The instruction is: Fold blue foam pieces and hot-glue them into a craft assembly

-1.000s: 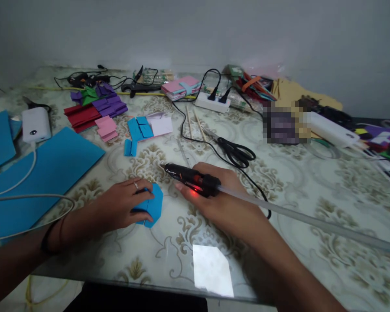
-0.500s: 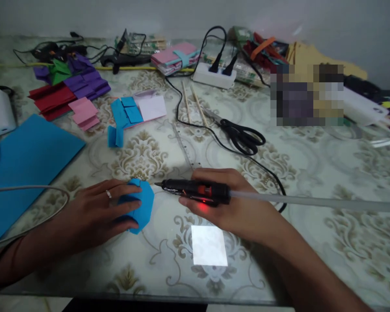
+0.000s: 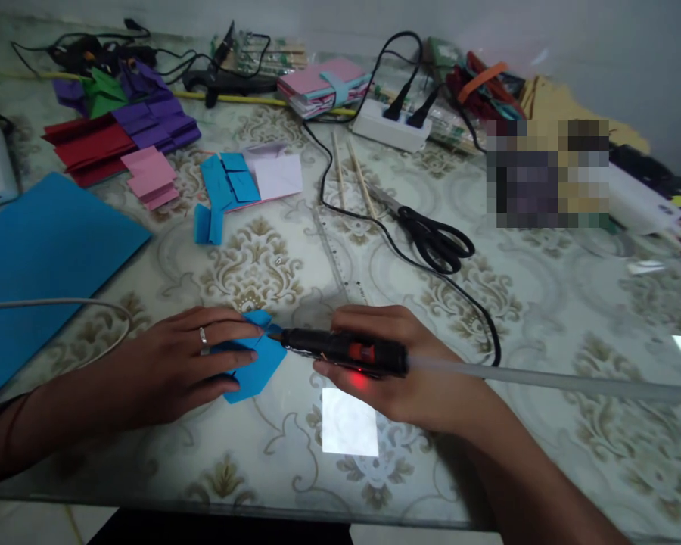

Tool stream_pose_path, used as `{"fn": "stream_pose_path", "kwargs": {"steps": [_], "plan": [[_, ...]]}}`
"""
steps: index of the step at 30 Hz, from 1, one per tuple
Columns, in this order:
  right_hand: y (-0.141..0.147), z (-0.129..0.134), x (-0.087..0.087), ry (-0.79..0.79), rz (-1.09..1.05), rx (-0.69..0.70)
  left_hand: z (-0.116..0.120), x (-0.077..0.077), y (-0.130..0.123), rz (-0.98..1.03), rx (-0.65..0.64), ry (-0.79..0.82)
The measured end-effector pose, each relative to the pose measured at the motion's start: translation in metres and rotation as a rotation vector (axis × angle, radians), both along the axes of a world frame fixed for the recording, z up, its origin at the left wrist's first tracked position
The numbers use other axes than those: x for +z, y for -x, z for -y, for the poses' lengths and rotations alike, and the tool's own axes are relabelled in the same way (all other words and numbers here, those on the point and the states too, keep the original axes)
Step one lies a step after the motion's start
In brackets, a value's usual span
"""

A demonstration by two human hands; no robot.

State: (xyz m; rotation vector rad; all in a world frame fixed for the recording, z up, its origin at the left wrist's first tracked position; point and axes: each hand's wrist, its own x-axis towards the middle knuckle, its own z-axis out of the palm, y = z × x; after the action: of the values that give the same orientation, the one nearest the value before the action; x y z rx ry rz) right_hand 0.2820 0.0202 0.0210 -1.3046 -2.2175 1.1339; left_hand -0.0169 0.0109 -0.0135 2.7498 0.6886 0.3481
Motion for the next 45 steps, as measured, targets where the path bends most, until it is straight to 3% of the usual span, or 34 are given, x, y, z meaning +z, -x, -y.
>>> {"fn": "stream_pose_path", "kwargs": {"steps": [14,28,32,37,42,45], "plan": [[0.001,0.004,-0.015,-0.042,-0.003,-0.055,-0.003,0.000,0.001,0.007,-0.008,0.040],[0.000,0.005,-0.024,-0.176,-0.040,-0.001,-0.003,-0.001,0.002,0.023,-0.018,0.048],[-0.002,0.004,-0.024,-0.077,-0.062,-0.042,-0.004,-0.001,0.002,0.017,-0.014,0.000],[-0.008,-0.002,-0.018,0.202,-0.100,-0.286,-0.007,0.000,0.003,0.019,0.023,-0.074],[-0.013,-0.006,-0.018,0.267,-0.077,-0.411,-0.011,-0.001,0.005,0.040,0.030,-0.043],[-0.014,-0.007,-0.022,0.333,-0.073,-0.419,-0.013,-0.002,0.005,0.054,0.019,-0.035]]}}
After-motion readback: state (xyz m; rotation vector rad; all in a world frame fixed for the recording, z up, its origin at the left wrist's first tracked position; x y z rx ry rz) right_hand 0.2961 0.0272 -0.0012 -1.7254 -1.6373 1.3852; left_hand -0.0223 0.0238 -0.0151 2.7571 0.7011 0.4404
